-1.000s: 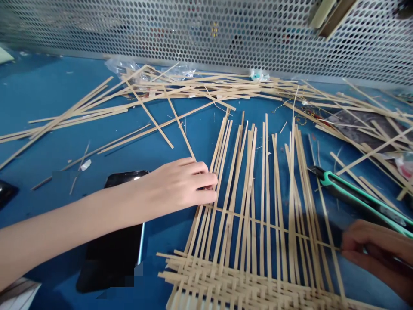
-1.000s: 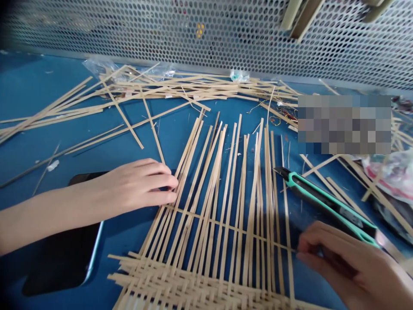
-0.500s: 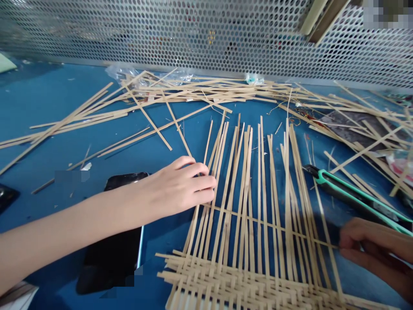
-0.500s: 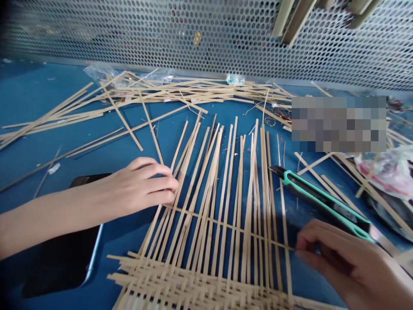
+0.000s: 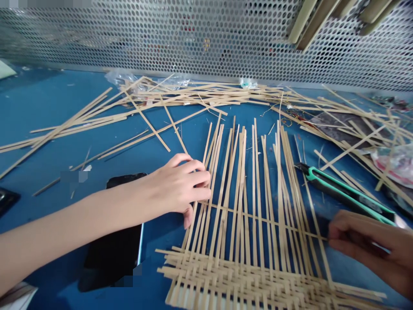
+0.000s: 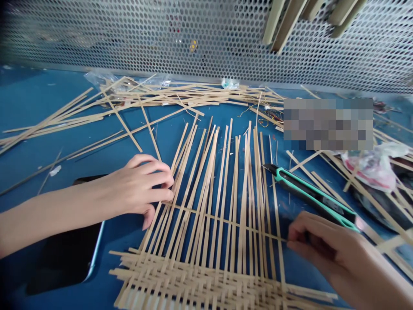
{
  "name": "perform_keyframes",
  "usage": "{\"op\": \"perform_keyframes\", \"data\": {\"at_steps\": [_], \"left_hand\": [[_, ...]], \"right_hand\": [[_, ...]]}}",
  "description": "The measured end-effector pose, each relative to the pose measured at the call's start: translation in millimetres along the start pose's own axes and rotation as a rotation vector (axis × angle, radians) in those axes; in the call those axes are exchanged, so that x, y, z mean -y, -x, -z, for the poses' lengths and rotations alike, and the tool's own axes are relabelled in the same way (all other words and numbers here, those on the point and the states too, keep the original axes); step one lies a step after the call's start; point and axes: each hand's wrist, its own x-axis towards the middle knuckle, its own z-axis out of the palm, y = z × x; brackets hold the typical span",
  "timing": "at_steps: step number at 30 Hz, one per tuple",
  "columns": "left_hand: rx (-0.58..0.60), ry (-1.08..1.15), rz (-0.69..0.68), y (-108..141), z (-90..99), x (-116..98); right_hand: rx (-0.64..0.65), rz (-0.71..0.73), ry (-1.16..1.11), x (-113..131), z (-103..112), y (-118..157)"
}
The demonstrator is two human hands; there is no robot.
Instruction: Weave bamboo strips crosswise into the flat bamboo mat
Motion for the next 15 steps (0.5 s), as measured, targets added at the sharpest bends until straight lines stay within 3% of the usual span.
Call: {"op": "perform_keyframes", "data": {"at_steps": [8, 15], "left_hand": [[0.057, -0.094, -0.052, -2.0, 6.5, 1.3], [0.074, -0.075, -0.051, -2.6, 13.8, -2.9]], "right_hand": [[0.007, -0.020, 0.047, 4.4, 3.0, -1.0], [-0.084, -0.001, -0.016, 14.0, 4.3, -2.0]]}}
